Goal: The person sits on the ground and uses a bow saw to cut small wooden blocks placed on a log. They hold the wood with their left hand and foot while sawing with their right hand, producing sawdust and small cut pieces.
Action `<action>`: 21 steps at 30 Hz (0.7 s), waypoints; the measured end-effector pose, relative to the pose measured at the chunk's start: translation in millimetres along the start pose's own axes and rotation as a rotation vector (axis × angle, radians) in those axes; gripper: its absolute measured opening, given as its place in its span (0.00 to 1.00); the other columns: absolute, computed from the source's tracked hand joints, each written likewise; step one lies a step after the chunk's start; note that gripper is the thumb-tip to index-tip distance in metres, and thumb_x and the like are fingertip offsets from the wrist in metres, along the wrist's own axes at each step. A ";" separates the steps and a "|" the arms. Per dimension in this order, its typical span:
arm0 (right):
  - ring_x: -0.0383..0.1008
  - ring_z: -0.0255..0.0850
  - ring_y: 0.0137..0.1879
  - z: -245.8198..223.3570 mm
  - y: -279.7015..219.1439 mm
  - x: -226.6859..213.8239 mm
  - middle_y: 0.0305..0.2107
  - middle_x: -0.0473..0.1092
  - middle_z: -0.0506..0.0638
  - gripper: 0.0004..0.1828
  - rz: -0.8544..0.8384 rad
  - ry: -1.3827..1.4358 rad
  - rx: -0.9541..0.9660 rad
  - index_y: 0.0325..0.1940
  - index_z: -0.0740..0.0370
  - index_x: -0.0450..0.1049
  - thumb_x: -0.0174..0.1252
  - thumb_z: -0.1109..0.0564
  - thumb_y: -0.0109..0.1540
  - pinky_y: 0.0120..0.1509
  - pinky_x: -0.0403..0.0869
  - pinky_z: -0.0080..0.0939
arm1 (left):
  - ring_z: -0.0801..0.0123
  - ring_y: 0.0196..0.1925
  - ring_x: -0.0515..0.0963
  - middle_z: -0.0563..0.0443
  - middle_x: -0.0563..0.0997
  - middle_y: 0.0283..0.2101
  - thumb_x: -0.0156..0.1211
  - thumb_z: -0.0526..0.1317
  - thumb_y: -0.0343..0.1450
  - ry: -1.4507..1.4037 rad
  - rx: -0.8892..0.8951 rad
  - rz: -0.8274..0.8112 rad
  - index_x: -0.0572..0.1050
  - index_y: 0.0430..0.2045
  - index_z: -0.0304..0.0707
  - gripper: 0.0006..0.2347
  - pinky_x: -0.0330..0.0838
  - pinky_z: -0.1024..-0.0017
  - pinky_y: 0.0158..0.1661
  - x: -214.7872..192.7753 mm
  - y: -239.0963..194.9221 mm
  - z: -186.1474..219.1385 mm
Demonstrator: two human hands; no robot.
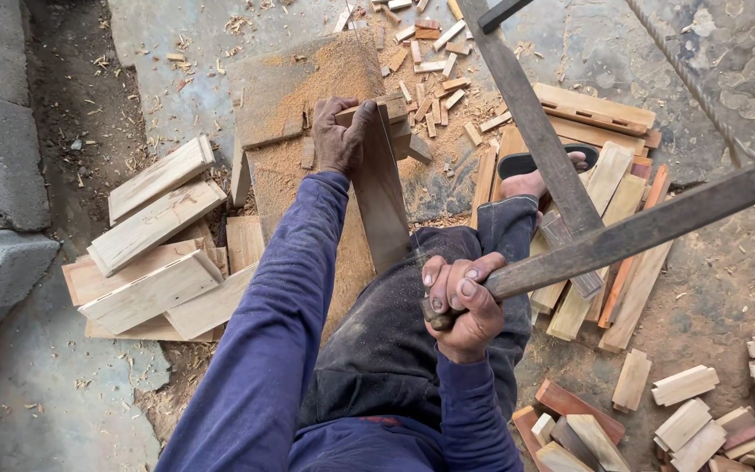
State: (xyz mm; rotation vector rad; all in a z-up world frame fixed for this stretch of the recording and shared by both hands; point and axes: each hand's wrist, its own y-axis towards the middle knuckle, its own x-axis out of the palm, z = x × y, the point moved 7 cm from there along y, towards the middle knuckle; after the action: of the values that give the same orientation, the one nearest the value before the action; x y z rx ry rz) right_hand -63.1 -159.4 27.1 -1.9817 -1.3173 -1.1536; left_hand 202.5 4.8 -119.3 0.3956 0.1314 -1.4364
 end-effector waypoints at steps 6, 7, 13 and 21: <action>0.64 0.37 0.26 -1.0 -5.3 -5.5 0.21 0.62 0.44 0.07 0.033 0.002 -0.011 0.42 0.56 0.67 0.60 0.60 0.65 0.53 0.68 0.48 | 0.61 0.44 0.77 0.47 0.75 0.38 0.72 0.53 0.67 0.028 -0.020 0.013 0.83 0.32 0.37 0.17 0.73 0.65 0.47 -0.5 0.5 0.8; 0.64 0.37 0.26 -3.7 -4.6 3.5 0.21 0.62 0.44 0.07 0.033 0.003 -0.009 0.42 0.56 0.67 0.60 0.60 0.65 0.53 0.68 0.48 | 0.61 0.44 0.77 0.47 0.75 0.38 0.72 0.53 0.67 0.030 -0.022 0.015 0.83 0.32 0.37 0.17 0.73 0.65 0.47 -0.4 0.8 0.9; 0.62 0.37 0.25 2.9 -11.8 -2.3 0.20 0.59 0.44 0.12 0.195 0.031 0.035 0.38 0.57 0.67 0.58 0.49 0.68 0.55 0.68 0.49 | 0.62 0.42 0.78 0.46 0.75 0.38 0.72 0.53 0.66 -0.026 -0.067 0.015 0.81 0.30 0.36 0.17 0.74 0.66 0.45 0.0 0.5 4.2; 0.59 0.35 0.23 -16.6 -50.5 -9.2 0.18 0.56 0.42 0.13 0.188 -0.057 0.028 0.35 0.54 0.65 0.52 0.54 0.74 0.54 0.67 0.49 | 0.63 0.43 0.78 0.48 0.76 0.36 0.73 0.53 0.67 0.033 -0.018 0.038 0.83 0.30 0.37 0.16 0.73 0.65 0.46 -3.5 -2.1 7.9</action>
State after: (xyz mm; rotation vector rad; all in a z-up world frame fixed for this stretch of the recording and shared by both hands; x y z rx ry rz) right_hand -116.9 -155.8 25.4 -2.0815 -1.1392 -0.9914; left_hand 198.8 5.2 -111.3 0.4051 0.1625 -1.3910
